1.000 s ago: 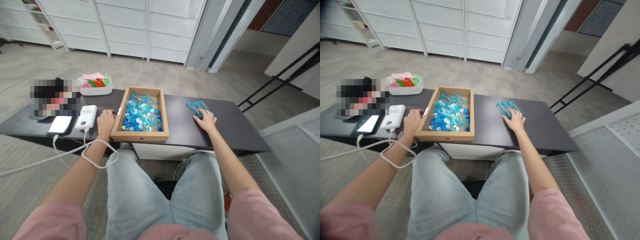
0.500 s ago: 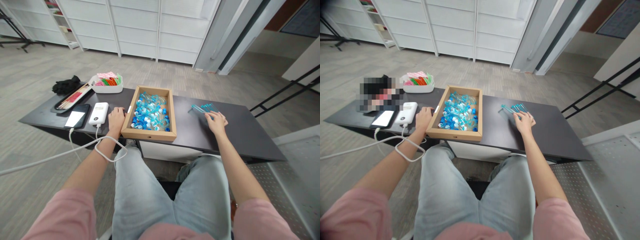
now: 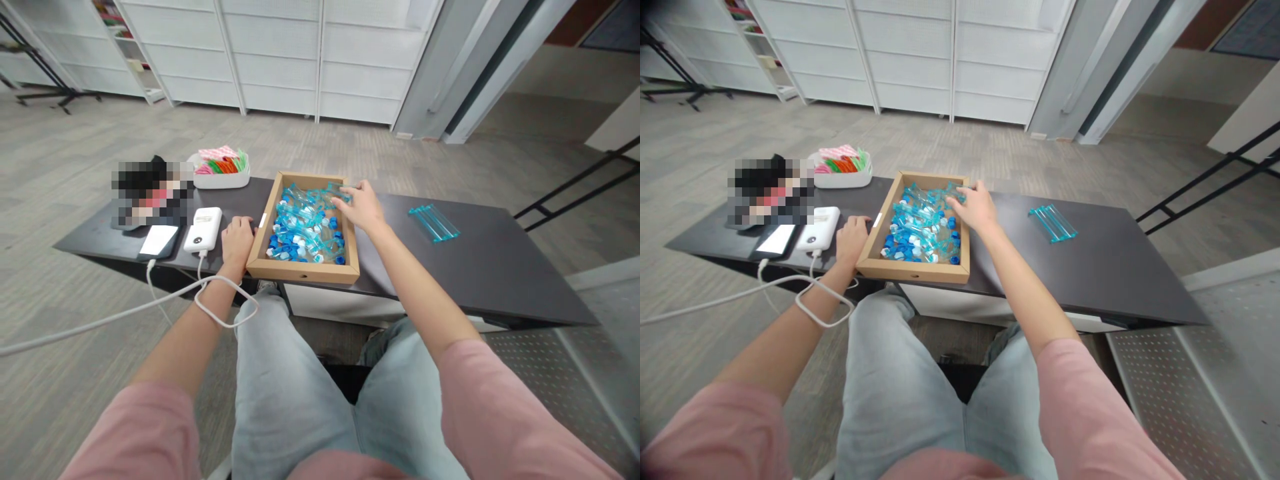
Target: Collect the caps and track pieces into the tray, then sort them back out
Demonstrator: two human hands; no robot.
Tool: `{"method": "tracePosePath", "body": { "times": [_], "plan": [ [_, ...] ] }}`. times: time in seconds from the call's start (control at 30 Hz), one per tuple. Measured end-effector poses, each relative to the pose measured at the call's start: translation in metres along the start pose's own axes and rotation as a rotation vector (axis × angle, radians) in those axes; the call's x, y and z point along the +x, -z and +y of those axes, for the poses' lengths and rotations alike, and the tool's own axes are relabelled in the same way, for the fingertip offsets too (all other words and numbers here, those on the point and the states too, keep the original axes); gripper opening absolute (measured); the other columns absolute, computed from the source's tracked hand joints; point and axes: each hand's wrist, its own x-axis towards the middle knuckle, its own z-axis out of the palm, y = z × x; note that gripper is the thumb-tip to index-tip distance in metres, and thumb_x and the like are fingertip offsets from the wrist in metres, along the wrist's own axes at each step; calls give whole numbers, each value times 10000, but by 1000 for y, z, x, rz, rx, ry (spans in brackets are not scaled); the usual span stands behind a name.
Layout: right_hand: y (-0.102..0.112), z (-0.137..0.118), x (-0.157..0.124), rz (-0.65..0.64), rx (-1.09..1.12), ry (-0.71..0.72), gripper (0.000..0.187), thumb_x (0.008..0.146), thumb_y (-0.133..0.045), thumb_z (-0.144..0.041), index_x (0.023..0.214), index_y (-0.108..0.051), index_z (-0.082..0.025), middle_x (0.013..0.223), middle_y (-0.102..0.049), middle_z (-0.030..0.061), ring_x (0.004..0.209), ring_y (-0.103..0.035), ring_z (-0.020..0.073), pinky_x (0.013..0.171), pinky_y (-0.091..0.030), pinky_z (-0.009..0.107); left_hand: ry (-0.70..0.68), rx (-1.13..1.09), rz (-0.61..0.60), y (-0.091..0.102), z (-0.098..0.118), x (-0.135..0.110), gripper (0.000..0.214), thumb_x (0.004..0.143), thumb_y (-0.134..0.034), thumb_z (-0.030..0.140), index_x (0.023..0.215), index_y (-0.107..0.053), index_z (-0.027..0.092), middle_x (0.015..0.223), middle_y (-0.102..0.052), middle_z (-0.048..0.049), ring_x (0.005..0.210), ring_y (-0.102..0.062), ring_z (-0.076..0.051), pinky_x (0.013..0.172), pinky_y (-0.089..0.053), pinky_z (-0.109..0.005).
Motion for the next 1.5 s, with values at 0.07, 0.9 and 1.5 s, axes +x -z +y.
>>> {"method": "tracePosePath", "body": {
  "times": [0.07,0.9,1.5],
  "plan": [
    [-4,1,-4,-75,-14,14,677,1086,-702,-751,1535,-834,-262,1253,-732,166,1192,-718,385,1133,-592,560,-2,1,8,0,1,0,433,1181,-467,207,1555,-662,108,1567,-666,-283,1444,-656,-371,1160,-463,-476],
    [72,169,-117,-18,-209,-402,522,1128,-497,-420,1486,-863,-321,1555,-778,155,1426,-705,398,1193,-587,596,32,23,-61,11,9,-3,460,1196,-453,241,1601,-619,97,1637,-624,-280,1527,-621,-392,1247,-462,-508],
    [-28,-26,20,-181,-15,69,569,1194,-490,-519,1706,-675,-352,1664,-668,153,1549,-541,422,1298,-353,651,33,52,-7,4,9,-1,465,1147,-470,254,1560,-654,144,1597,-666,-247,1504,-640,-402,1241,-486,-504]
  ]
}}
